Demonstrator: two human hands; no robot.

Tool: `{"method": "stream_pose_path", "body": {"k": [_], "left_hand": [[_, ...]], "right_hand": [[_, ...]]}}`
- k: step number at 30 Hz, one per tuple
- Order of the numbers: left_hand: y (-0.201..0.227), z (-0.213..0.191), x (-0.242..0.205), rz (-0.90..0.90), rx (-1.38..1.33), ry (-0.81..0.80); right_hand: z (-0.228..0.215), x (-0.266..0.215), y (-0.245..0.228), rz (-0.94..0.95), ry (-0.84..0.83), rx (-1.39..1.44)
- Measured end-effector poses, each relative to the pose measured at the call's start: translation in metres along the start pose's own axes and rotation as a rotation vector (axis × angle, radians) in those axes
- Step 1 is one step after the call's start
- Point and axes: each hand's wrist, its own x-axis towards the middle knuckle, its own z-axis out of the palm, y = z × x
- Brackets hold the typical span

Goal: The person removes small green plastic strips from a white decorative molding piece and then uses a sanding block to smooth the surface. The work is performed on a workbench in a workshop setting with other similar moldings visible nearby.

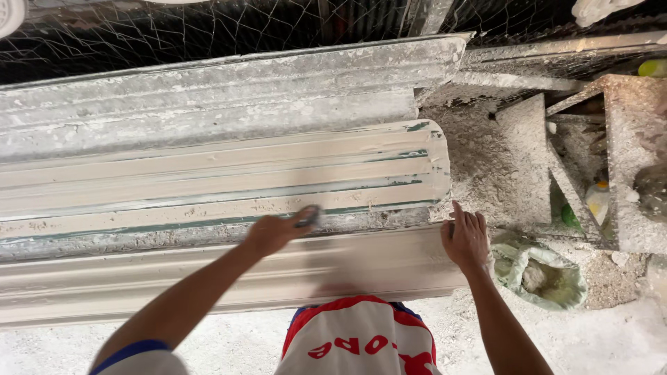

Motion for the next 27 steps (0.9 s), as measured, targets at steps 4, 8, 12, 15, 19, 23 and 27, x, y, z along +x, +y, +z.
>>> {"method": "stream_pose_path", "body": {"k": [4, 8, 12, 15, 19, 23, 27], "left_hand": [[0.01, -0.008, 0.013, -0.02, 0.005, -0.081], [0.11, -0.033, 0.138, -0.125, -0.272, 0.011], [0.122, -0.047, 0.144, 0.047, -0.234, 0.278], [0.101, -0.05, 0.118, 0.027, -0.103, 0.041], [0.119, -0.062, 0.153, 0.07, -0.142, 0.148], [0.146, -0.065, 0.187, 0.1, -0.121, 0.116], [0.141, -0.062, 0.178, 0.058, -0.187, 0.147]], "right_hand": [[-0.002, 0.006, -0.006, -0.001, -0.021, -0.038], [-0.009, 0.0, -0.01, -0.023, 0.023, 0.007], [-0.01, 0.002, -0.008, -0.04, 0.064, 0.06], [-0.005, 0.002, -0.005, 0.0, 0.024, 0.017], [-0.006, 0.007, -0.006, -0.03, 0.041, 0.015], [-0.012, 0.003, -0.007, 0.1, -0.112, -0.024], [-0.008, 0.009, -0.009, 0.174, -0.234, -0.03]]}}
